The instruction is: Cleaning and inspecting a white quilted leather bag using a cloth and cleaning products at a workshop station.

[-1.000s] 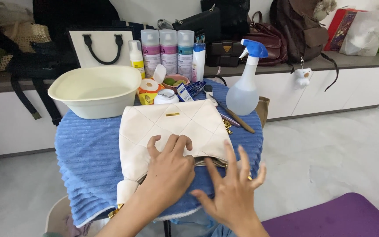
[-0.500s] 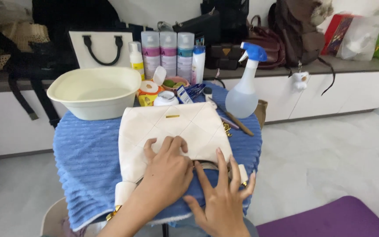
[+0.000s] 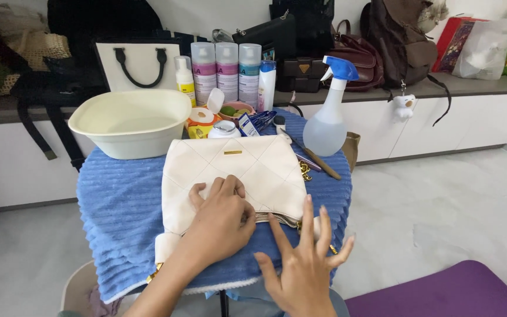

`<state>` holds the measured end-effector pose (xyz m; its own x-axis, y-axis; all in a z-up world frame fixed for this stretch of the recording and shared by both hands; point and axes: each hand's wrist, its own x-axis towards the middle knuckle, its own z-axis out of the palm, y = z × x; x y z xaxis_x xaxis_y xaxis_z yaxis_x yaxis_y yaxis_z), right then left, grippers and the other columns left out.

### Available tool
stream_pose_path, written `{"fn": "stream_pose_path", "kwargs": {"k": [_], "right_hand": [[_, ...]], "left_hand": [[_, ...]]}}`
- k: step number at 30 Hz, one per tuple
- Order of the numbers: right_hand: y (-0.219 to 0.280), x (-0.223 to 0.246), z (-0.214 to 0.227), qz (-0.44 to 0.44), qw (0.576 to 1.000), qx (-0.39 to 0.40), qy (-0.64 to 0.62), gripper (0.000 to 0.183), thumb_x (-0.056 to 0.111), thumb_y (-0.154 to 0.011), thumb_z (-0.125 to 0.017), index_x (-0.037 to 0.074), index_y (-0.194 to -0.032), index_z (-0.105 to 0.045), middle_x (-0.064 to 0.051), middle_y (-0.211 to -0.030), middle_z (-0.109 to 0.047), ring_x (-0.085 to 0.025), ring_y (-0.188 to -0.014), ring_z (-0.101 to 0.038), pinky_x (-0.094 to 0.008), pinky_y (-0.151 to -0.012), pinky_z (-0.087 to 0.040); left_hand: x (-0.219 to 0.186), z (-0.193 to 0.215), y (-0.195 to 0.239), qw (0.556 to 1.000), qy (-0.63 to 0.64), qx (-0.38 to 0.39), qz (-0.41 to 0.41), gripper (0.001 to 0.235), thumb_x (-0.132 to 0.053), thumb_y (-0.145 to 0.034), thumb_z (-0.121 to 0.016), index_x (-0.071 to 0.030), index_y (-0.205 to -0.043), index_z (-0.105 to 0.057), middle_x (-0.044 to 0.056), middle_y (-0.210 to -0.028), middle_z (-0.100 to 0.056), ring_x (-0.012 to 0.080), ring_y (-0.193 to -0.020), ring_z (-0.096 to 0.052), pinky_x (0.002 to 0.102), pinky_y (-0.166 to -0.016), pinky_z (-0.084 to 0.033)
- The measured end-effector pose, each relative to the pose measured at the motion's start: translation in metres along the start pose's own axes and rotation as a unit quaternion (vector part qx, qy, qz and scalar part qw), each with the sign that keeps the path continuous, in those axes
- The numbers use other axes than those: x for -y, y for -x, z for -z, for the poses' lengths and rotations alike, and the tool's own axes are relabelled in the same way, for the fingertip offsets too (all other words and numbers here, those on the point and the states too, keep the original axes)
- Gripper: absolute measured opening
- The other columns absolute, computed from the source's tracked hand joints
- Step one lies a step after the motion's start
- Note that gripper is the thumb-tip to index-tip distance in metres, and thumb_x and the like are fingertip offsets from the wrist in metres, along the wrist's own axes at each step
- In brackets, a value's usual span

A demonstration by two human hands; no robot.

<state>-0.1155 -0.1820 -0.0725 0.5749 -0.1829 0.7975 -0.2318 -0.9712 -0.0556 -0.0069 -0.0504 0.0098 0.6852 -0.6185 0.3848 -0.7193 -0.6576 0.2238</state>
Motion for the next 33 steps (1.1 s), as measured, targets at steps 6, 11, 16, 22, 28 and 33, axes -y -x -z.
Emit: {"fn": "stream_pose_path", "kwargs": {"k": [6, 11, 16, 22, 28, 33], "right_hand": [[-0.005, 0.01, 0.002, 0.019, 0.998, 0.019, 0.06, 0.06, 0.083, -0.091, -0.027, 0.063, -0.145, -0.042, -0.004, -0.172, -0.013, -0.037, -0.151, -0.016, -0.085, -0.091, -0.013], [0.0, 0.004, -0.004, 0.01, 0.999, 0.022, 0.041, 0.06, 0.079, -0.092, -0.032, 0.054, -0.146, -0.043, -0.009, -0.173, -0.007, -0.041, -0.151, -0.014, -0.087, -0.095, -0.001], [-0.005, 0.015, 0.006, 0.024, 0.999, 0.016, 0.042, 0.065, 0.083, -0.093, -0.027, 0.059, -0.152, -0.035, -0.007, -0.174, -0.008, -0.04, -0.154, -0.009, -0.088, -0.089, -0.001], [-0.007, 0.032, 0.01, 0.036, 0.999, 0.021, -0.01, 0.059, 0.084, -0.087, -0.038, 0.059, -0.14, -0.048, -0.006, -0.171, -0.014, -0.04, -0.156, -0.006, -0.092, -0.085, -0.001], [-0.021, 0.054, 0.022, 0.01, 0.982, 0.175, -0.075, 0.069, 0.084, -0.086, -0.038, 0.04, -0.133, -0.063, -0.011, -0.168, -0.004, -0.042, -0.151, 0.005, -0.099, -0.083, 0.002], [-0.023, 0.074, 0.018, 0.053, 0.985, 0.127, -0.103, 0.071, 0.078, -0.092, -0.037, 0.028, -0.136, -0.06, -0.016, -0.168, -0.008, -0.045, -0.151, 0.0, -0.094, -0.089, 0.004]], "left_hand": [[0.0, 0.0, 0.001, 1.0, -0.014, 0.015, 0.007, 0.023, -0.025, -0.09, -0.06, -0.018, -0.08, -0.079, -0.001, -0.113, -0.05, 0.0215, -0.114, -0.048, 0.066, -0.111, -0.021], [-0.003, 0.002, 0.007, 0.999, -0.028, 0.01, 0.025, 0.024, -0.025, -0.09, -0.061, -0.027, -0.078, -0.082, -0.002, -0.116, -0.05, 0.0218, -0.118, -0.045, 0.07, -0.111, -0.018], [0.001, 0.034, 0.035, 0.996, -0.071, -0.045, 0.016, 0.028, -0.025, -0.083, -0.058, -0.033, -0.087, -0.085, 0.0, -0.129, -0.051, 0.0246, -0.127, -0.045, 0.077, -0.107, -0.019], [0.044, 0.067, 0.066, 0.993, -0.017, -0.099, 0.067, 0.021, -0.038, -0.087, -0.067, -0.038, -0.094, -0.086, -0.007, -0.129, -0.056, 0.0219, -0.126, -0.048, 0.067, -0.11, -0.017], [0.058, 0.07, 0.074, 0.991, 0.015, -0.099, 0.087, 0.021, -0.04, -0.089, -0.067, -0.038, -0.095, -0.087, -0.006, -0.13, -0.059, 0.0187, -0.121, -0.054, 0.067, -0.111, -0.017], [0.064, 0.068, 0.075, 0.992, 0.036, -0.072, 0.097, 0.025, -0.041, -0.091, -0.063, -0.037, -0.1, -0.086, -0.007, -0.135, -0.055, 0.0179, -0.126, -0.051, 0.066, -0.112, -0.013]]}}
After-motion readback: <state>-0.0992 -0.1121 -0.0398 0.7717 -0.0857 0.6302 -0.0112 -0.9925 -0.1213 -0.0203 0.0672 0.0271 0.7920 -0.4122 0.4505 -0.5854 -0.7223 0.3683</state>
